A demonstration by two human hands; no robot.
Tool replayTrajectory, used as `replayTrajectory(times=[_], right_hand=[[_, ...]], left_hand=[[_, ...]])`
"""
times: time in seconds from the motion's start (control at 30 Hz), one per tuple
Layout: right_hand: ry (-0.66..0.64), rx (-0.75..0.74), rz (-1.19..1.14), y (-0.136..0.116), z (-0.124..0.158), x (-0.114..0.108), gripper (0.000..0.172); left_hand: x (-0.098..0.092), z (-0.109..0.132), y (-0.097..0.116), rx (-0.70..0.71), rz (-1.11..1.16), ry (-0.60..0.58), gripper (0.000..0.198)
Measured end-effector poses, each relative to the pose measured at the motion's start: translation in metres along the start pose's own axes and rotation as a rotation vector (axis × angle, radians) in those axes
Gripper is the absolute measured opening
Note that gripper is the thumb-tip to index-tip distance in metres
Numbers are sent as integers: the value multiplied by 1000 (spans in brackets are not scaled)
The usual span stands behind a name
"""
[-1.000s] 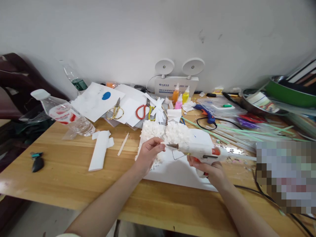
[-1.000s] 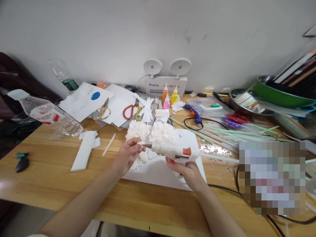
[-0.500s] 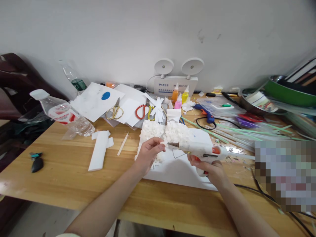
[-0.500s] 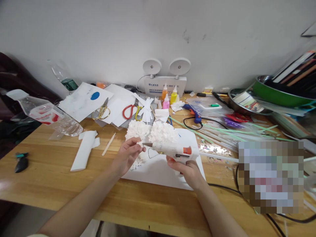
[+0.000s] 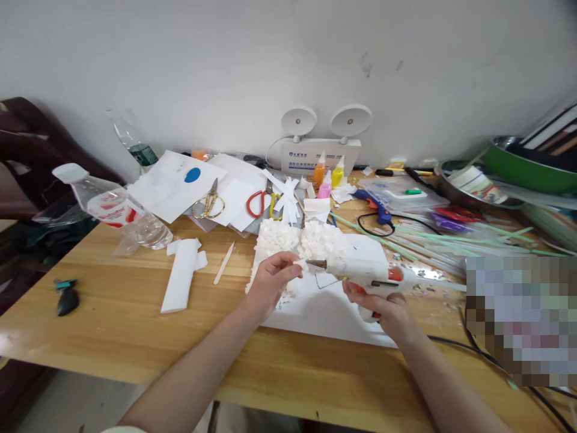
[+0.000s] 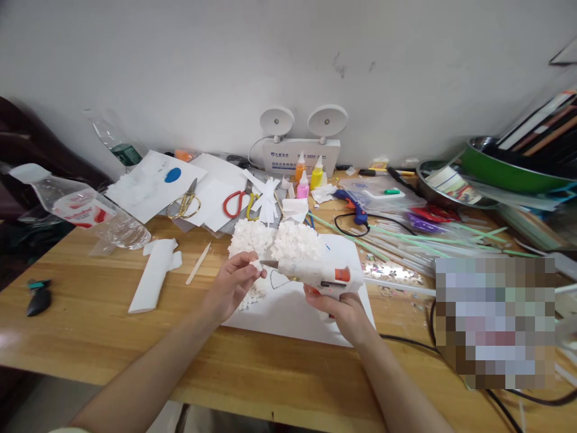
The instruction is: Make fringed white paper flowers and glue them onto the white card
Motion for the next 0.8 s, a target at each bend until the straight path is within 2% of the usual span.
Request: replayTrajectory(times=[0.2, 0.53, 0.8], right_hand=[[-75, 31, -73, 2, 1, 2, 14], [-101, 60, -97, 7, -1, 3, 14], [-72, 98, -80, 11, -1, 0, 17]], left_hand=[[-2, 0, -1, 0, 21, 14, 16], [-3, -1, -2, -14, 71, 36, 18], [-1, -2, 0, 2, 75, 37, 18]])
Point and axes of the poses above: each hand's wrist, its own z-axis away from the middle knuckle, its own x-axis out of the palm, y = z × x, the point moved 7 cm from there along -z, towards the middle knuckle, and after that the axes turned 14 degrees about x, right-handed, at the moved point
